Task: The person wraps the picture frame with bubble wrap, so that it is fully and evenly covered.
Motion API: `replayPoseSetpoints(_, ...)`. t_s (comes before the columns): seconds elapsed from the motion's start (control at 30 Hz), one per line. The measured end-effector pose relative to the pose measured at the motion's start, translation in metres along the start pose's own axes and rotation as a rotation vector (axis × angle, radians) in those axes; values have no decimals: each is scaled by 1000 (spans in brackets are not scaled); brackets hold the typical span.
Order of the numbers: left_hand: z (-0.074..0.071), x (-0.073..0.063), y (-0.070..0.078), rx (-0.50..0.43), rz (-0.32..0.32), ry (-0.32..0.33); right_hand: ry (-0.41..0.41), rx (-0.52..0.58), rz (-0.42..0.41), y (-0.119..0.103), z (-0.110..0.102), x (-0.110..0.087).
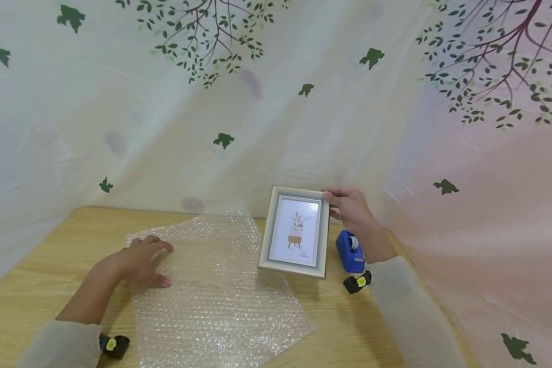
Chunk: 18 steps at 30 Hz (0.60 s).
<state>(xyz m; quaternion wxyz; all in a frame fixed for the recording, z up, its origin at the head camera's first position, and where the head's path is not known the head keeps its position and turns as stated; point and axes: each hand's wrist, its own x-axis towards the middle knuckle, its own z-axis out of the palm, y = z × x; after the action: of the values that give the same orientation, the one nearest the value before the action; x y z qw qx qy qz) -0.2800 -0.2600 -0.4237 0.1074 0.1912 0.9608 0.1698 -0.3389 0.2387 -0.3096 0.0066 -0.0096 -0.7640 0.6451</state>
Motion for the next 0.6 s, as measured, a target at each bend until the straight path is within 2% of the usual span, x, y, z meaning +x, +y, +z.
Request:
replayPoseSetpoints(0.3,1,0,-2,-10,-12,-8,-56,43,-6,5,34,-4)
replayPoseSetpoints(0.6,-1,-1,1,5,-5,-8,-93,114,37,15,74,-7)
